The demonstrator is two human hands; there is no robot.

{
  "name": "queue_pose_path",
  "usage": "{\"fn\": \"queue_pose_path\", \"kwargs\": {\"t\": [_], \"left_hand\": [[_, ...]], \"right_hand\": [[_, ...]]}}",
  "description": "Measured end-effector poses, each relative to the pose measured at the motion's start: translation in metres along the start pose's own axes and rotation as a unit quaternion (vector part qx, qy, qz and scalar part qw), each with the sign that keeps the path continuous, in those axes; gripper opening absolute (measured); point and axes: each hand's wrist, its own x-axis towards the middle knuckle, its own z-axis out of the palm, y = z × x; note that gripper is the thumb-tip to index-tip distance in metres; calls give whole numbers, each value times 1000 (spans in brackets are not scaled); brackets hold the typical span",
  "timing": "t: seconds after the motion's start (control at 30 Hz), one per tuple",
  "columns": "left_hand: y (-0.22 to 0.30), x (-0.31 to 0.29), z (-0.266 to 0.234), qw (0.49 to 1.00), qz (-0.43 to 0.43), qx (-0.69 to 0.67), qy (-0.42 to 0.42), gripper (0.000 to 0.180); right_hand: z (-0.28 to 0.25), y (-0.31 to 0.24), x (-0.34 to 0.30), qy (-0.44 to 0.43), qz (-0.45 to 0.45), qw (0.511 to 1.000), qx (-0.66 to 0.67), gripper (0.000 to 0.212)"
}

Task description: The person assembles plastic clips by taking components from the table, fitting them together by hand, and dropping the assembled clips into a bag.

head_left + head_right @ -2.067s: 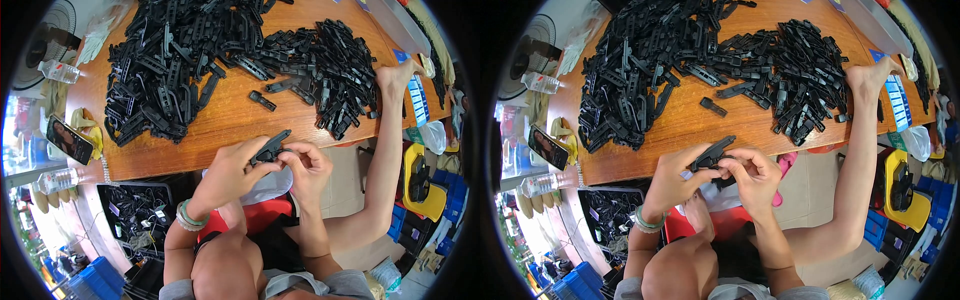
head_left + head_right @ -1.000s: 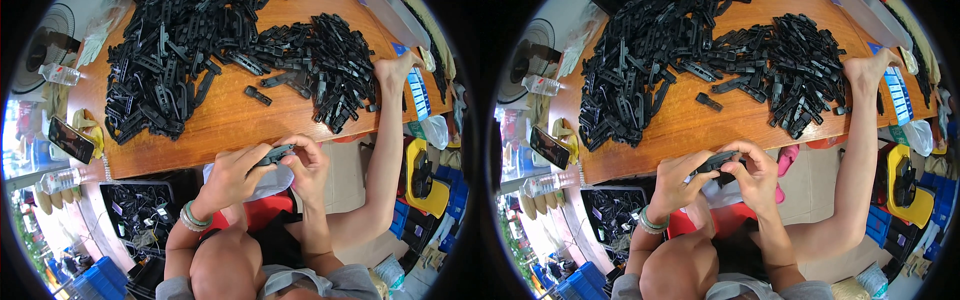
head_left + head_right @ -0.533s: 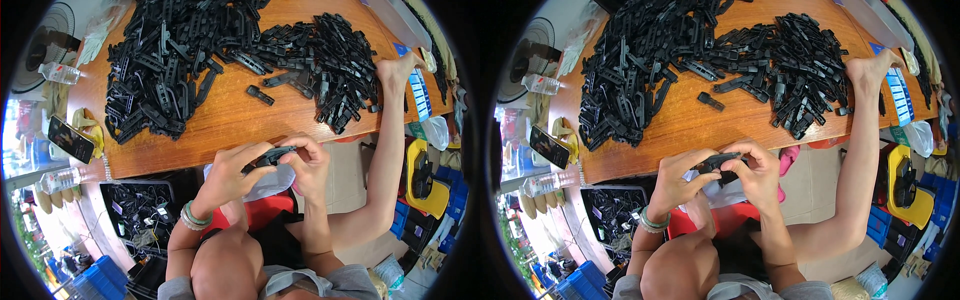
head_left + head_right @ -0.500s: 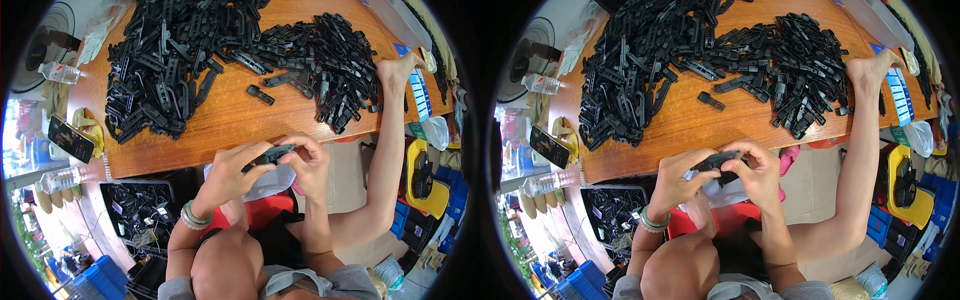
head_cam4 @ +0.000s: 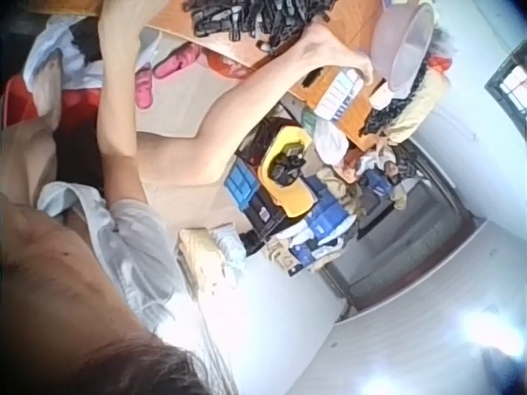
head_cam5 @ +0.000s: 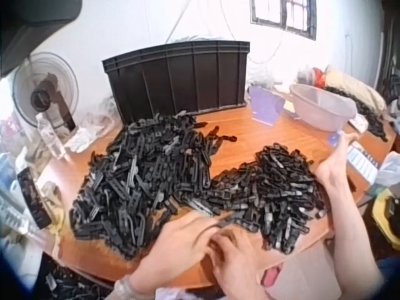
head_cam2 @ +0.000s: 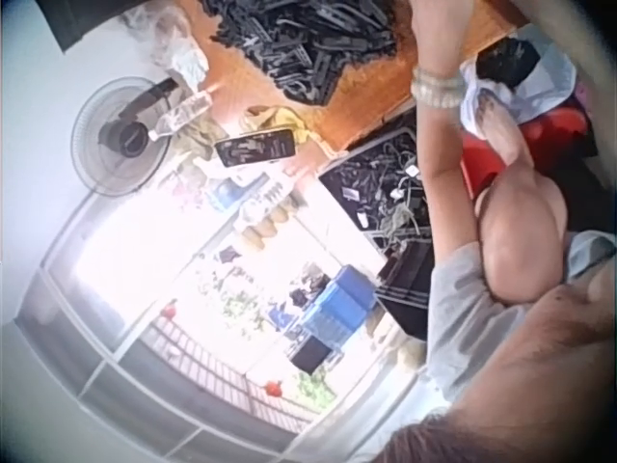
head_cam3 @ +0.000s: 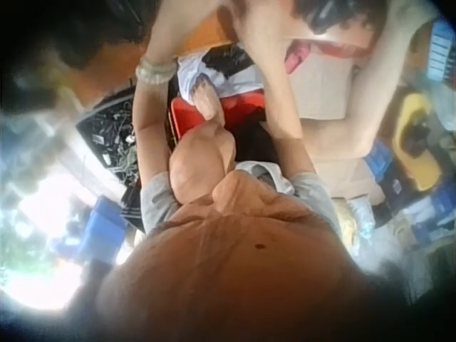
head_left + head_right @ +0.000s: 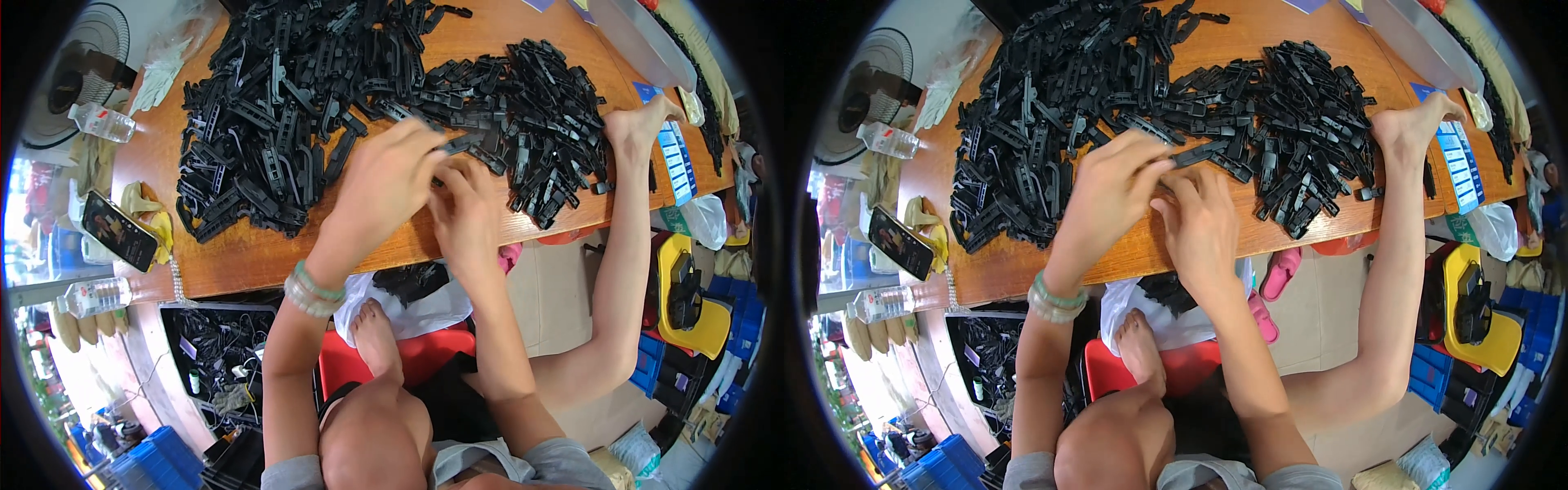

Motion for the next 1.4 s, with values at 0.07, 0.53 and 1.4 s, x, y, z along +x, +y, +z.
{"fn": "queue_pose_path", "kwargs": {"t": [0.07,0.53,1.4], "left_hand": [[-4,21,20,995,21,63,-79,17],[5,-33,-3,996,-71,50,29,18],[31,-75,-21,794,-393,-458,-70,18]], "right_hand": [[9,7,1,3,-23,994,-103,19],[-41,6,-46,26,204,945,255,14],[-47,6,-58,-100,175,907,369,14]]}}
